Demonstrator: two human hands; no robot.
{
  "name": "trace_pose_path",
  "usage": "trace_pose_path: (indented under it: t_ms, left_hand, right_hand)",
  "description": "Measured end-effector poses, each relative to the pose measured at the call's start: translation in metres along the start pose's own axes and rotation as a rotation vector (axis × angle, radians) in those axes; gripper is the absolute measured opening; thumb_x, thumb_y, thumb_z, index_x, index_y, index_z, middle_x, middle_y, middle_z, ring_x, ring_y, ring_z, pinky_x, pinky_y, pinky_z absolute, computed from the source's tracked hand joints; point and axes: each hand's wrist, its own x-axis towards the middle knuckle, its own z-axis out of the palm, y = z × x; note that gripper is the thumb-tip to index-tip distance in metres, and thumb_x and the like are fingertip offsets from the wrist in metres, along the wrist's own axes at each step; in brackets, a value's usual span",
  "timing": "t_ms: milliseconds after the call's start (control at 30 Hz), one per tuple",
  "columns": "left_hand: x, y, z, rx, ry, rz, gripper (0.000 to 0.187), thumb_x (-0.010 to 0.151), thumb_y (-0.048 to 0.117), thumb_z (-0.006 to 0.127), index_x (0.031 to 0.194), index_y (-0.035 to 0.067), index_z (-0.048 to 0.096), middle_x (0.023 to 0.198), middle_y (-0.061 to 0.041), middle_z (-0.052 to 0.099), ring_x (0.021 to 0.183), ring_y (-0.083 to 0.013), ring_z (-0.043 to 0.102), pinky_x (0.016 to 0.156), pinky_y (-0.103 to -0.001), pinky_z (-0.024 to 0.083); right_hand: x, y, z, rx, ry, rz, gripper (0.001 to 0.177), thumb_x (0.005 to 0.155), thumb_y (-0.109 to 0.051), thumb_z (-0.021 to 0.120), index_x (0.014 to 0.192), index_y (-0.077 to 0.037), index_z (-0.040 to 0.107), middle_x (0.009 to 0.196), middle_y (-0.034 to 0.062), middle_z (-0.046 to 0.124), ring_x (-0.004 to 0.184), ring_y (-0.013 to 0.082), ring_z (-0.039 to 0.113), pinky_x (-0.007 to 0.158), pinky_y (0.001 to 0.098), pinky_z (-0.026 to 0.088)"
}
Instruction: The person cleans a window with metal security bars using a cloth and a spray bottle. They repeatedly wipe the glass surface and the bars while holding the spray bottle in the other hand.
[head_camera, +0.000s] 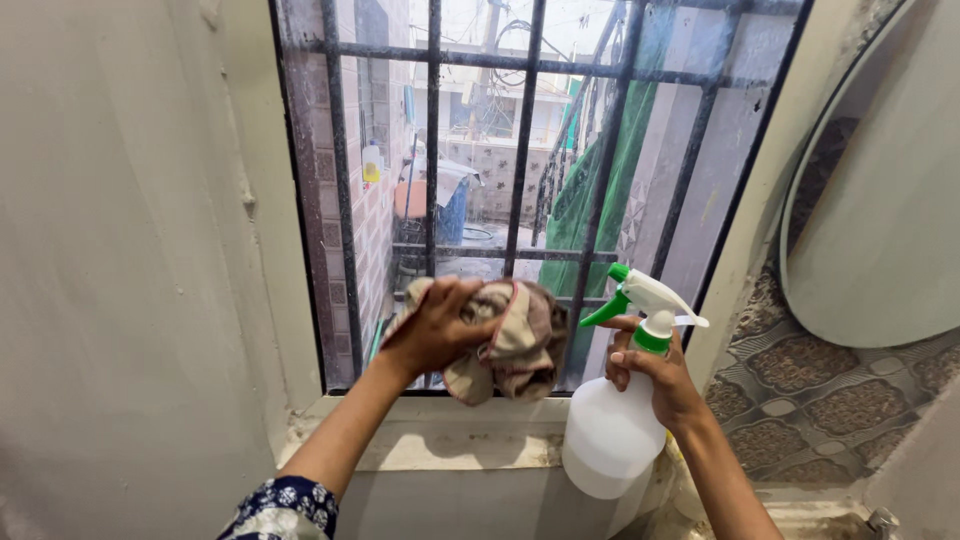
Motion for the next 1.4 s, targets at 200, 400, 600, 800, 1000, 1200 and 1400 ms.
trace_pose_path:
  t_ms: [200, 400, 600, 800, 1000, 1200, 1400]
  left_hand:
    - [-0.025, 0.025, -0.005, -0.057, -0.151, 0.056, 0.038, 0.086, 0.023, 0.071, 0.121, 0.037, 0.069, 0.135, -0.010, 0.052, 0.119, -0.0299, 0.047, 0.102, -0.043, 0.042]
    - [0.011, -0.002, -0.066, 0.088, -0.570, 0.620, 0.068, 0.081, 0.016, 0.073, 0.139, 0.044, 0.048, 0.134, -0.012, 0.053, 0.113, -0.0287, 0.055, 0.092, -0.040, 0.050]
    - [0.080, -0.083, -0.126, 0.289, -0.437, 0.616, 0.074, 0.068, 0.013, 0.078, 0.133, 0.039, 0.055, 0.121, -0.006, 0.059, 0.108, -0.0237, 0.062, 0.092, -0.037, 0.058]
    - [0.116, -0.067, -0.112, 0.396, 0.264, -0.406, 0.062, 0.077, 0.028, 0.087, 0.129, 0.010, 0.058, 0.123, -0.016, 0.049, 0.110, -0.0369, 0.048, 0.089, -0.050, 0.044]
    - [0.084, -0.040, -0.041, 0.323, 0.250, -0.452, 0.046, 0.085, 0.017, 0.081, 0.127, 0.014, 0.062, 0.131, -0.013, 0.050, 0.116, -0.0321, 0.046, 0.094, -0.046, 0.044]
    - [0.025, -0.023, -0.010, 0.023, 0.056, -0.015, 0.035, 0.082, 0.028, 0.081, 0.115, 0.028, 0.069, 0.131, -0.012, 0.049, 0.120, -0.0314, 0.045, 0.102, -0.046, 0.043]
    - [-0.021, 0.015, -0.014, -0.026, -0.104, 0.041, 0.035, 0.084, 0.027, 0.074, 0.117, 0.037, 0.068, 0.131, -0.010, 0.052, 0.117, -0.0297, 0.047, 0.100, -0.045, 0.042]
  right_hand:
    - [0.000, -0.001, 0.000, 0.002, 0.027, 0.030, 0.045, 0.072, -0.006, 0.069, 0.114, 0.010, 0.065, 0.058, 0.0053, 0.054, 0.049, 0.0157, 0.053, 0.050, 0.0318, 0.046]
    - [0.002, -0.005, 0.001, -0.031, 0.019, 0.041, 0.046, 0.072, -0.006, 0.068, 0.115, 0.010, 0.066, 0.057, 0.0052, 0.053, 0.049, 0.0155, 0.054, 0.051, 0.0315, 0.049]
    - [0.002, -0.002, 0.000, -0.010, 0.018, 0.036, 0.047, 0.072, -0.007, 0.070, 0.116, 0.009, 0.066, 0.060, 0.0044, 0.054, 0.050, 0.0151, 0.055, 0.051, 0.0318, 0.049]
    - [0.001, 0.000, -0.001, 0.006, 0.015, 0.029, 0.047, 0.071, -0.007, 0.071, 0.115, 0.010, 0.067, 0.059, 0.0044, 0.053, 0.049, 0.0152, 0.054, 0.049, 0.0318, 0.047]
    - [0.004, 0.002, -0.002, -0.005, 0.013, 0.028, 0.046, 0.071, -0.007, 0.071, 0.114, 0.010, 0.066, 0.057, 0.0062, 0.054, 0.048, 0.0160, 0.054, 0.050, 0.0314, 0.047]
    - [0.003, 0.000, 0.000, -0.006, 0.032, 0.037, 0.046, 0.071, -0.007, 0.071, 0.113, 0.011, 0.064, 0.057, 0.0064, 0.053, 0.048, 0.0162, 0.053, 0.051, 0.0320, 0.047]
    - [0.001, 0.001, -0.002, -0.020, 0.028, 0.024, 0.047, 0.071, -0.009, 0.071, 0.114, 0.010, 0.065, 0.057, 0.0061, 0.053, 0.048, 0.0159, 0.053, 0.051, 0.0319, 0.047]
